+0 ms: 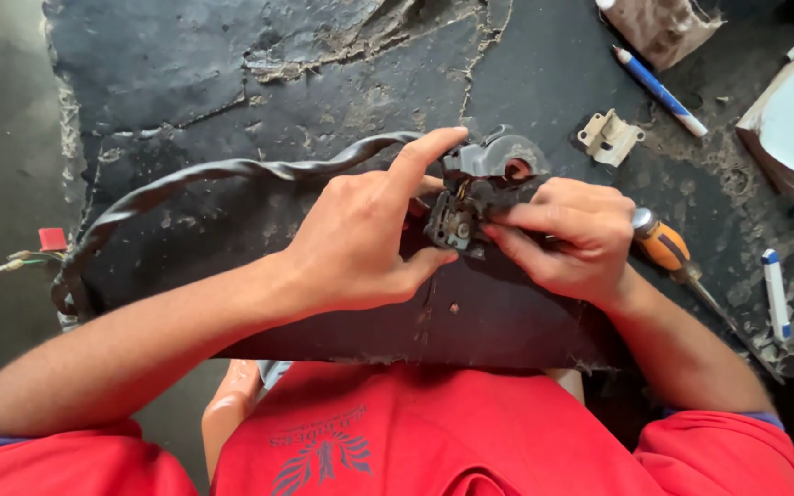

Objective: Disassemble and inspect a motorcycle handlebar control switch assembly.

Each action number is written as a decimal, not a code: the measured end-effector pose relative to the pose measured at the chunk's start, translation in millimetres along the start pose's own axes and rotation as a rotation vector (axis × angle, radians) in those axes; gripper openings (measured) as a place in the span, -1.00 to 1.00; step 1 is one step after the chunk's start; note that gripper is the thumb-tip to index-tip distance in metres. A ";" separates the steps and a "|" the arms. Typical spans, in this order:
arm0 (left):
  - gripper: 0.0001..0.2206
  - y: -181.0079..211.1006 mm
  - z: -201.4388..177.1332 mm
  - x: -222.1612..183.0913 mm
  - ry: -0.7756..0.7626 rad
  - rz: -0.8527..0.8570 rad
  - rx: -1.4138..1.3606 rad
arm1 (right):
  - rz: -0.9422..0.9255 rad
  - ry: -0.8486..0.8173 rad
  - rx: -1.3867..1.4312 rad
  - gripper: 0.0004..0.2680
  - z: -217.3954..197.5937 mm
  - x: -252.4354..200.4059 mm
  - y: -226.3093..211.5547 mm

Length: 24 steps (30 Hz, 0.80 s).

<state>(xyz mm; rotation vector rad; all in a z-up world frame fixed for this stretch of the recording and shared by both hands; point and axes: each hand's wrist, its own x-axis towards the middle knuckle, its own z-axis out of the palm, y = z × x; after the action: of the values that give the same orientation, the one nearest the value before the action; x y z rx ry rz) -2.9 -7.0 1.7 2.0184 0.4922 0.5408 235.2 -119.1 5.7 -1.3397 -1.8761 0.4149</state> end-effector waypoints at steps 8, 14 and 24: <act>-0.08 -5.3 4.1 -2.9 0.012 0.035 0.015 | 0.319 -0.113 -0.010 -0.87 2.4 2.4 -4.4; -0.08 -5.7 8.6 -4.5 0.039 0.068 0.047 | 0.471 -0.063 0.146 -0.91 4.3 -2.3 -6.3; -0.08 -6.6 12.6 -5.8 0.057 0.065 0.064 | 0.466 -0.039 0.205 -0.93 6.0 -6.1 -1.8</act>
<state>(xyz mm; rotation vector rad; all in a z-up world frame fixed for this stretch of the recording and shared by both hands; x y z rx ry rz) -1.4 -15.8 -10.7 2.0900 0.4851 0.6313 230.5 -124.4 0.6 -1.6290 -1.4906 0.8497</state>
